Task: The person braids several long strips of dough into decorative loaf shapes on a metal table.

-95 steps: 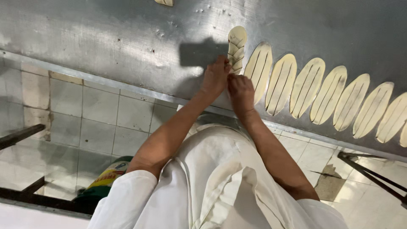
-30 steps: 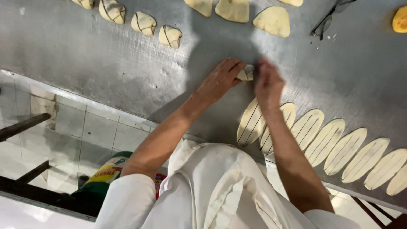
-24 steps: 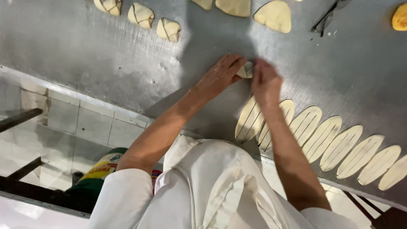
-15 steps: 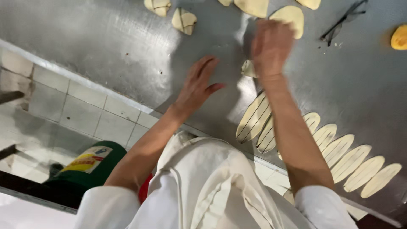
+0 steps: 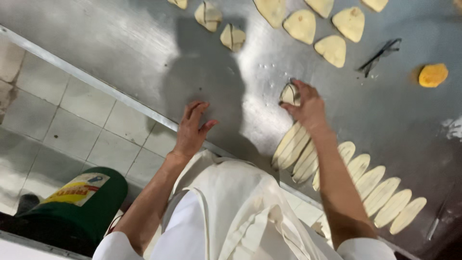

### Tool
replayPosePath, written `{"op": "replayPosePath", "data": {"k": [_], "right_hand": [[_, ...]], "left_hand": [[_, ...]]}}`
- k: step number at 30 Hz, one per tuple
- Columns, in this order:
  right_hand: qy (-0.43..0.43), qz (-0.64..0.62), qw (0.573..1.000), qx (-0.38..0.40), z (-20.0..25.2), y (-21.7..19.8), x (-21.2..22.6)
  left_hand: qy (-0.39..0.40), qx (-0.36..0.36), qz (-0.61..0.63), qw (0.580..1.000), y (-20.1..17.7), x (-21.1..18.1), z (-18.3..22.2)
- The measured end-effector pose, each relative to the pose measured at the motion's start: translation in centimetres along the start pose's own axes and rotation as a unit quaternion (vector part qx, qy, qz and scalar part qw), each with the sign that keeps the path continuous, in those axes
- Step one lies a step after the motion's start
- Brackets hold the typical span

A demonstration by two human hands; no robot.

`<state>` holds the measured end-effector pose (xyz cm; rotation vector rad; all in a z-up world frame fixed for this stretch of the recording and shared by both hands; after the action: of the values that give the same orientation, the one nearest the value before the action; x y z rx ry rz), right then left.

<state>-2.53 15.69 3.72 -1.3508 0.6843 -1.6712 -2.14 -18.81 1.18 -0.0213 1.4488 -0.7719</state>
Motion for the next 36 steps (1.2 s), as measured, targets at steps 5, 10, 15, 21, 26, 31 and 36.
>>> {"op": "replayPosePath", "data": {"k": [5, 10, 15, 21, 26, 31, 36], "right_hand": [[0.224, -0.195, 0.955, -0.013, -0.5, 2.7, -0.5], [0.022, -0.076, 0.992, -0.096, -6.3, 1.5, 4.4], [0.003, -0.027, 0.995, -0.091, -12.0, 2.9, 6.3], [-0.027, 0.067, 0.993, -0.088, -11.6, 2.5, 7.3], [0.011, 0.038, 0.989, -0.145, -3.4, -1.7, 3.1], [0.095, -0.104, 0.980, -0.143, 9.7, -2.5, -4.1], [0.188, -0.347, 0.917, -0.056, 19.5, 2.4, -10.9]], "left_hand": [[0.017, -0.023, 0.020, 0.999, -1.7, 0.5, -0.9], [-0.002, -0.020, 0.028, 0.999, -2.8, 1.9, -1.2], [-0.002, -0.025, 0.032, 0.999, -4.5, 3.3, -1.8], [0.037, -0.037, 0.018, 0.998, -3.2, 3.3, -2.0], [0.057, -0.009, 0.016, 0.998, 4.7, 2.4, -1.7], [0.028, 0.158, -0.082, 0.984, 18.5, 0.6, 0.3], [0.023, 0.103, -0.115, 0.988, 24.8, -2.9, 4.5]]}}
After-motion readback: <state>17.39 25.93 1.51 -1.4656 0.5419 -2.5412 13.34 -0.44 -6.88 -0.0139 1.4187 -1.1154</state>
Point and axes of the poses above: each hand's wrist, its own z-axis away from the middle knuckle, its own y-axis out of the palm, x = y × z, the point moved 8 cm from there along -z, towards the middle knuckle, and after that the axes turned 10 degrees about x, right-handed, at the moved point
